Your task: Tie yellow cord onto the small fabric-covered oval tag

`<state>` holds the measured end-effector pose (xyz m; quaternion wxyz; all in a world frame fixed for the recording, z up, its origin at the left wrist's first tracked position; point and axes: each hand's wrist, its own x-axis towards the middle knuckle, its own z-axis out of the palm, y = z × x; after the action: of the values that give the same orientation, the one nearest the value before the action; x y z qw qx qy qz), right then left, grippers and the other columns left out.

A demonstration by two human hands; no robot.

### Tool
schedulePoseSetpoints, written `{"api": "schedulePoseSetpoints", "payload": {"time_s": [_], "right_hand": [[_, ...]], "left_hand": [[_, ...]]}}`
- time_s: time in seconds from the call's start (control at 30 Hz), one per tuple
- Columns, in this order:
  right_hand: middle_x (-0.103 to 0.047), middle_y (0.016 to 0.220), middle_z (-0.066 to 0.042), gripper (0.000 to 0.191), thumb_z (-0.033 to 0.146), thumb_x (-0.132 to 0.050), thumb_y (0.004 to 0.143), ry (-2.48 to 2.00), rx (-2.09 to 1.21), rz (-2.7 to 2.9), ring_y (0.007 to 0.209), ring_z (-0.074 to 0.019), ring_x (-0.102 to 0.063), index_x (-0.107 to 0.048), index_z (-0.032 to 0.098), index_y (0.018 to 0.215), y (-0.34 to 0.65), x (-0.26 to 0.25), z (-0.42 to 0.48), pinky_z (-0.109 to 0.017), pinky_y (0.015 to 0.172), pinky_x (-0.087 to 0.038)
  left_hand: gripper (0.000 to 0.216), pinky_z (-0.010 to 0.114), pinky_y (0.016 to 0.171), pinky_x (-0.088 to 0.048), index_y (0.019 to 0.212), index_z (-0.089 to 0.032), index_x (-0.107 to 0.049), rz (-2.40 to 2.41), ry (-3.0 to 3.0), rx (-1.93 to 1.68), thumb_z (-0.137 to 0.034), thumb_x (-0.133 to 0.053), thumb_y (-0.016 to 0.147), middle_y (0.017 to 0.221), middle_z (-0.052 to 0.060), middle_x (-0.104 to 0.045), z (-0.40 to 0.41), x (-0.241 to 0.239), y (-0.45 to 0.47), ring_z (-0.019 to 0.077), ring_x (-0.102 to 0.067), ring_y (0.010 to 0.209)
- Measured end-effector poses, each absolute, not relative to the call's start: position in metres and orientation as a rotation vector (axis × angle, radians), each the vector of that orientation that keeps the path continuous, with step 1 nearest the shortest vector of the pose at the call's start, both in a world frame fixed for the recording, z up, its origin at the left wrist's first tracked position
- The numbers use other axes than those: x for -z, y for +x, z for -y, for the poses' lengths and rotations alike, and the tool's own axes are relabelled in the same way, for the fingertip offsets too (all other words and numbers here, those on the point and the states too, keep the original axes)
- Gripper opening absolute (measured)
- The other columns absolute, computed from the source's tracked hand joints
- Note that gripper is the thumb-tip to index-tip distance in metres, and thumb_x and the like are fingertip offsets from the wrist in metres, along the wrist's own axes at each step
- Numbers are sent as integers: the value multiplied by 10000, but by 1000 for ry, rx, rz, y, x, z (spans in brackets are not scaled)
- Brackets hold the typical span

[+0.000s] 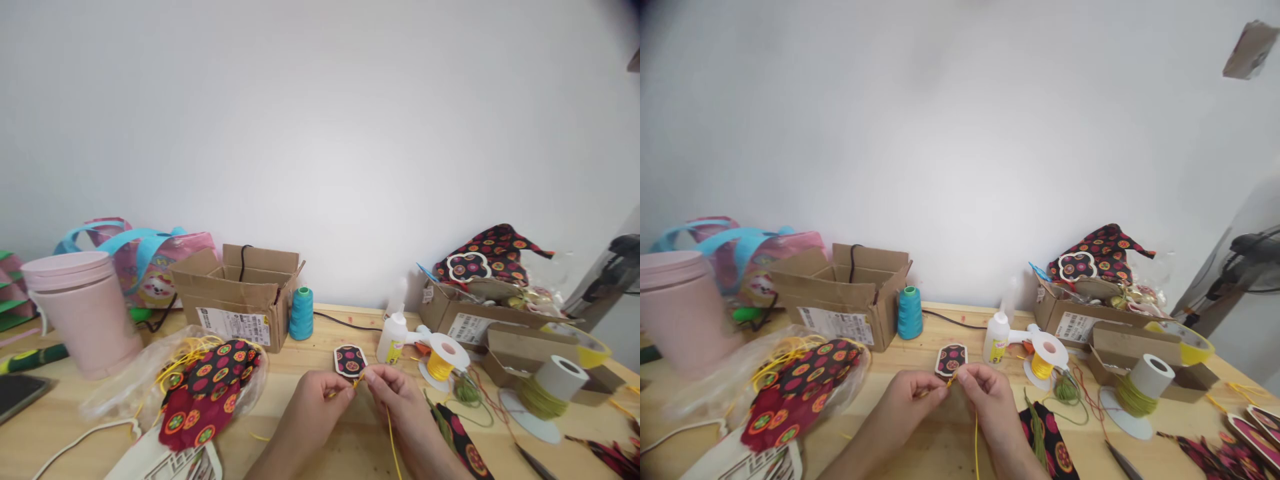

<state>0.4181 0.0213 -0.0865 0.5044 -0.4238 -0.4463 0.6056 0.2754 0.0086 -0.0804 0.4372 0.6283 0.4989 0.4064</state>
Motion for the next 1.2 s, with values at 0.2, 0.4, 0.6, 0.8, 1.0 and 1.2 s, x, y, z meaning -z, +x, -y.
{"api": "schedulePoseSetpoints", "payload": {"time_s": [0.2, 0.4, 0.6, 0.8, 1.0, 1.2], "right_hand": [[-423, 453, 46, 315, 463, -696, 546, -1092, -1376, 1189, 400, -50, -268, -658, 161, 629, 417, 80, -17, -174, 367, -207], [-586, 583, -11, 290, 457, -648, 618, -1040, -1261, 1338, 549, -124, -464, -681, 172, 662, 419, 87, -24, -216, 522, -381], [-632, 645, -38, 302, 458, -673, 580, -1039, -1229, 1294, 628, -162, -509, -690, 166, 656, 419, 84, -22, -246, 588, -410], [-371, 400, 60, 341, 468, -688, 564, -1078, -1400, 1139, 384, -45, -258, -655, 139, 647, 418, 84, -19, -170, 367, -186], [-372, 448, 61, 335, 457, -676, 590, -999, -1465, 1161, 414, -43, -262, -632, 129, 647, 419, 88, -22, -168, 391, -166], [-390, 464, 50, 299, 425, -683, 597, -1000, -1396, 1151, 462, -59, -288, -654, 133, 657, 419, 86, -23, -175, 445, -222]], "left_hand": [[217, 227, 557, -348, 692, -130, -634, -1238, 1558, -1051, -278, -478, 723, 628, 15, -584, -8, 86, 276, 146, -479, 608], [211, 221, 484, -277, 827, -148, -626, -1342, 1534, -1041, -255, -516, 682, 531, -39, -456, -10, 85, 275, 110, -369, 499], [185, 220, 477, -252, 778, -144, -622, -1352, 1544, -1066, -272, -524, 689, 518, -48, -393, -11, 85, 276, 103, -326, 496], [173, 209, 487, -275, 776, -130, -602, -1268, 1475, -1060, -263, -520, 699, 540, -42, -427, -9, 80, 276, 94, -339, 502], [239, 217, 527, -336, 761, -120, -603, -1200, 1462, -1086, -329, -489, 749, 566, -10, -525, -8, 78, 276, 120, -457, 549], [253, 239, 626, -405, 864, -126, -649, -1137, 1482, -1084, -293, -490, 761, 714, 40, -655, -8, 74, 277, 179, -567, 717]]}}
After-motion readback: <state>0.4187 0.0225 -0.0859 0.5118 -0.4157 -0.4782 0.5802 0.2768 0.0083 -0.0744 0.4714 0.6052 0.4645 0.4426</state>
